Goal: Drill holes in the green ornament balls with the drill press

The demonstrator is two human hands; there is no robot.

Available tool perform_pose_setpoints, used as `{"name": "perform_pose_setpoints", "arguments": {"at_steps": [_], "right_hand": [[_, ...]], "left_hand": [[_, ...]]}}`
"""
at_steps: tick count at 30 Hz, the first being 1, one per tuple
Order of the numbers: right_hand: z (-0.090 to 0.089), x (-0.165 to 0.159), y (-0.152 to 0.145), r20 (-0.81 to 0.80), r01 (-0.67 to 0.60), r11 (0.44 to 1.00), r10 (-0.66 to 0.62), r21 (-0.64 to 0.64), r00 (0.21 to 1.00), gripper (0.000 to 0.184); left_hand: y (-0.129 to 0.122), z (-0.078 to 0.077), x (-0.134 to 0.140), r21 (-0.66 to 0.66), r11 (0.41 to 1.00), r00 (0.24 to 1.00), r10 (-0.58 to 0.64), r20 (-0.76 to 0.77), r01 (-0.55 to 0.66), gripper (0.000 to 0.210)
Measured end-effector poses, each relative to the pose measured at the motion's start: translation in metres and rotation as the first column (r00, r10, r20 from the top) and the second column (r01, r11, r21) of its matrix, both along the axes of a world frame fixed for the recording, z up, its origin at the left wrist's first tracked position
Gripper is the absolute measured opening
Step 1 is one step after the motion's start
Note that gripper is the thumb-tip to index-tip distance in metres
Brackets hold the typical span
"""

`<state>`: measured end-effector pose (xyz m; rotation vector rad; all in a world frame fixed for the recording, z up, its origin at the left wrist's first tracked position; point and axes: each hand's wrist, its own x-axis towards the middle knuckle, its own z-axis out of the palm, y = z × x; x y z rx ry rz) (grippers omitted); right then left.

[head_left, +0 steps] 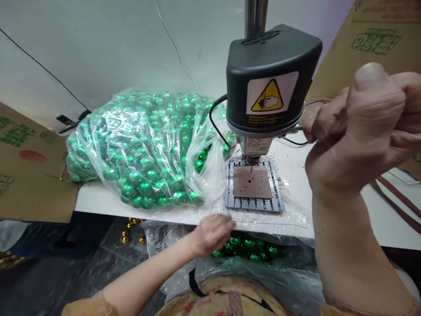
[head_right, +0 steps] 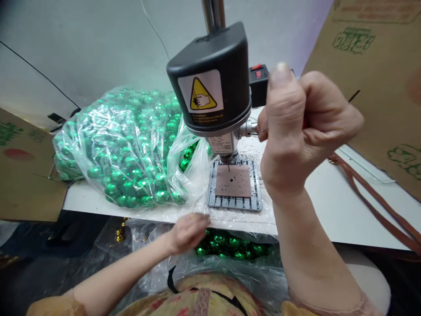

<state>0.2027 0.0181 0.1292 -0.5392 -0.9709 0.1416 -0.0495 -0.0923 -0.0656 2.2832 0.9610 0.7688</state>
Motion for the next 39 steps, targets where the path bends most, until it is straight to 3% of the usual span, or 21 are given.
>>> {"name": "perform_pose_setpoints", "arguments": {"at_steps": [2, 5, 7, 10, 14, 16, 19, 22, 26, 29, 32, 36, 39], "right_hand": [[-0.001, 0.0, 0.0, 0.0, 0.012, 1.0, -0.012, -0.005, 1.0, 0.046], [-0.002, 0.0, 0.0, 0.002, 0.019, 1.0, -0.019, -0.016, 1.0, 0.048], [-0.002, -0.001, 0.0, 0.001, 0.025, 1.0, -0.025, -0.005, 1.0, 0.048], [-0.003, -0.003, 0.0, -0.001, 0.052, 0.999, -0.052, 0.003, 0.999, 0.047], [-0.003, -0.004, 0.001, 0.006, 0.071, 0.997, -0.071, 0.021, 0.997, 0.046], [-0.003, -0.003, 0.001, 0.006, 0.068, 0.997, -0.068, 0.024, 0.998, 0.047], [-0.003, -0.003, 0.0, 0.006, 0.06, 0.998, -0.06, 0.013, 0.998, 0.047], [-0.004, -0.003, 0.0, 0.006, 0.051, 0.999, -0.051, 0.007, 0.999, 0.047], [-0.005, -0.001, 0.002, 0.009, 0.05, 0.999, -0.05, 0.01, 0.999, 0.048], [-0.005, 0.0, 0.004, 0.023, 0.055, 0.998, -0.056, 0.037, 0.998, 0.049], [-0.006, 0.0, 0.004, 0.032, 0.047, 0.998, -0.048, 0.048, 0.998, 0.05], [-0.006, -0.001, 0.004, 0.034, 0.04, 0.998, -0.041, 0.048, 0.999, 0.052], [-0.007, -0.001, 0.003, 0.03, 0.052, 0.998, -0.054, 0.038, 0.998, 0.053]], "left_hand": [[0.044, 0.029, 0.0, 0.032, 0.976, 0.975, 0.211, 0.074, -0.213, 0.024], [0.116, 0.058, -0.011, 0.082, 0.89, 0.893, 0.45, -0.001, -0.448, 0.02], [0.151, 0.065, -0.023, 0.083, 0.85, 0.843, 0.526, -0.114, -0.52, 0.01], [0.175, 0.061, -0.038, 0.074, 0.827, 0.799, 0.559, -0.223, -0.558, 0.016], [0.17, 0.057, -0.043, 0.098, 0.821, 0.793, 0.57, -0.214, -0.563, 0.039], [0.162, 0.06, -0.038, 0.071, 0.829, 0.818, 0.559, -0.139, -0.555, 0.048], [0.147, 0.066, -0.023, -0.144, 0.862, 0.853, 0.503, 0.139, -0.485, 0.053], [0.134, 0.071, -0.003, -0.479, 0.834, 0.746, 0.5, 0.441, -0.275, 0.058], [0.124, 0.07, 0.021, -0.741, 0.67, 0.575, 0.589, 0.568, 0.044, 0.051], [0.123, 0.063, 0.033, -0.799, 0.587, 0.522, 0.645, 0.558, 0.129, 0.039], [0.125, 0.055, 0.042, -0.824, 0.543, 0.53, 0.656, 0.538, 0.164, 0.039], [0.126, 0.051, 0.048, -0.817, 0.552, 0.53, 0.648, 0.548, 0.17, 0.042], [0.125, 0.049, 0.048, -0.795, 0.591, 0.582, 0.602, 0.547, 0.136, 0.049]]}}
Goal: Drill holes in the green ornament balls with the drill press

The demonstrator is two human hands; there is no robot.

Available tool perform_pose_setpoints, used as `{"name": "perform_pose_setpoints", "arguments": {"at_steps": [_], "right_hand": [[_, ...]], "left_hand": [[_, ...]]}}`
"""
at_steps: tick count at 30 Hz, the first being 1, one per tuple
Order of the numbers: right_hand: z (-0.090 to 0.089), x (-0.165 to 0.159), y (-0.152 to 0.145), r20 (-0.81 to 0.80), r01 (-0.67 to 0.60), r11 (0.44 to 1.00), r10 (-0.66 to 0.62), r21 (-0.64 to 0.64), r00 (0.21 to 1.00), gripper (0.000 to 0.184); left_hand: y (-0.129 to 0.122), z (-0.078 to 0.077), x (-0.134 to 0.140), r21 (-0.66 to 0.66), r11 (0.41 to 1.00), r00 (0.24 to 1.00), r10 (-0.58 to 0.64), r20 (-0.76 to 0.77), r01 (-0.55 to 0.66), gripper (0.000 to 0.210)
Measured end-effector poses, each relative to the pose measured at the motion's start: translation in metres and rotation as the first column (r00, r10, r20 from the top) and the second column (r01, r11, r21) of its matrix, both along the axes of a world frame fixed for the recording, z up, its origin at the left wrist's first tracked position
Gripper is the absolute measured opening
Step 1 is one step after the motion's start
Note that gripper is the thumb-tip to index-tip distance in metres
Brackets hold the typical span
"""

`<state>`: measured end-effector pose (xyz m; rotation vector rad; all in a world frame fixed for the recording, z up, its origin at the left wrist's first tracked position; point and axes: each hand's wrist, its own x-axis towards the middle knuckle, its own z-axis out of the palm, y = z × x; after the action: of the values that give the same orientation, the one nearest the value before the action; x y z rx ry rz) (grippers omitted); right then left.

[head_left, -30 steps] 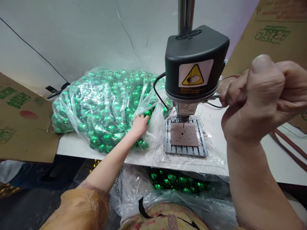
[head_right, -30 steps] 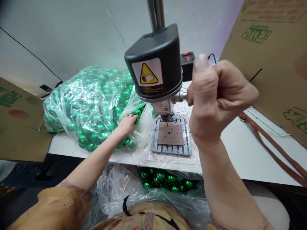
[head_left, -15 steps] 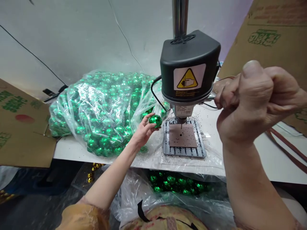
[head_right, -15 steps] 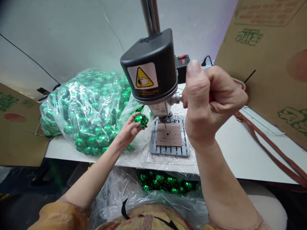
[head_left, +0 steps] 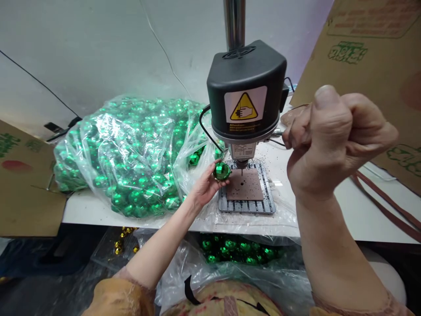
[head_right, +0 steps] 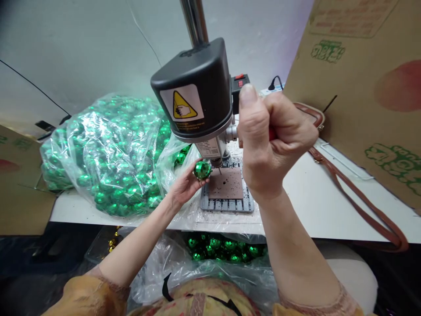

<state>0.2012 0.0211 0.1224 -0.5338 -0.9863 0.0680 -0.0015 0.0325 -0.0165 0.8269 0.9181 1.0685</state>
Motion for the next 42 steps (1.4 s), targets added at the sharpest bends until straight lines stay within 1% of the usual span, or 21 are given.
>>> {"name": "perform_pose_setpoints", "arguments": {"at_steps": [2, 4, 6, 9, 13, 16, 21, 24, 27, 30, 33, 35, 36, 38, 42], "right_hand": [[0.0, 0.0, -0.001, -0.002, -0.001, 1.0, 0.001, -0.005, 1.0, 0.053], [0.0, -0.001, -0.001, 0.001, 0.004, 1.0, -0.004, -0.013, 1.0, 0.053], [0.0, -0.001, -0.002, -0.002, 0.02, 1.0, -0.02, -0.024, 1.0, 0.051], [0.0, -0.002, -0.003, -0.003, 0.022, 1.0, -0.022, -0.017, 1.0, 0.049], [0.0, -0.001, -0.003, 0.002, -0.025, 1.0, 0.025, 0.008, 1.0, 0.047], [0.0, -0.001, -0.004, 0.0, -0.043, 0.999, 0.043, 0.023, 0.999, 0.048], [0.001, -0.002, -0.008, 0.004, -0.04, 0.998, 0.04, -0.054, 0.999, 0.049], [0.001, -0.002, -0.009, 0.002, -0.056, 0.997, 0.056, -0.047, 0.998, 0.049], [0.002, -0.002, -0.009, 0.011, -0.064, 0.997, 0.064, -0.036, 0.998, 0.048], [0.003, -0.002, -0.009, 0.019, -0.066, 0.997, 0.067, -0.034, 0.998, 0.048], [0.003, -0.003, -0.009, 0.019, -0.075, 0.997, 0.076, -0.029, 0.997, 0.048], [0.002, -0.002, -0.008, 0.008, -0.079, 0.996, 0.079, -0.03, 0.997, 0.049], [0.002, -0.002, -0.007, 0.006, -0.08, 0.996, 0.08, -0.028, 0.997, 0.05], [0.002, -0.001, -0.006, 0.007, -0.076, 0.997, 0.076, -0.021, 0.997, 0.051], [0.002, 0.001, -0.005, 0.032, -0.064, 0.998, 0.064, -0.015, 0.997, 0.051]], "left_hand": [[-0.002, -0.002, 0.0, 0.053, 0.998, 0.995, -0.04, -0.087, 0.044, 0.061], [-0.004, -0.005, 0.001, 0.105, 0.992, 0.981, -0.052, -0.186, 0.072, 0.069], [-0.004, -0.01, 0.003, 0.152, 0.985, 0.962, -0.038, -0.27, 0.082, 0.07], [-0.001, -0.017, 0.007, 0.214, 0.972, 0.937, -0.021, -0.349, 0.102, 0.068], [0.003, -0.025, 0.01, 0.26, 0.954, 0.925, -0.044, -0.377, 0.151, 0.065], [0.005, -0.027, 0.012, 0.274, 0.944, 0.922, -0.07, -0.38, 0.185, 0.068], [0.005, -0.028, 0.014, 0.286, 0.931, 0.903, -0.089, -0.42, 0.225, 0.071], [0.004, -0.029, 0.016, 0.293, 0.925, 0.881, -0.083, -0.466, 0.242, 0.071], [0.004, -0.029, 0.019, 0.331, 0.91, 0.849, -0.042, -0.527, 0.251, 0.066], [0.002, -0.03, 0.023, 0.398, 0.885, 0.817, 0.038, -0.576, 0.24, 0.064], [-0.001, -0.031, 0.029, 0.496, 0.833, 0.742, 0.167, -0.65, 0.247, 0.059], [-0.005, -0.034, 0.032, 0.555, 0.792, 0.7, 0.245, -0.671, 0.254, 0.056], [-0.006, -0.035, 0.033, 0.573, 0.779, 0.697, 0.263, -0.667, 0.255, 0.055], [-0.008, -0.039, 0.035, 0.589, 0.769, 0.716, 0.263, -0.647, 0.249, 0.055], [-0.009, -0.048, 0.037, 0.577, 0.781, 0.751, 0.227, -0.62, 0.24, 0.059]]}}
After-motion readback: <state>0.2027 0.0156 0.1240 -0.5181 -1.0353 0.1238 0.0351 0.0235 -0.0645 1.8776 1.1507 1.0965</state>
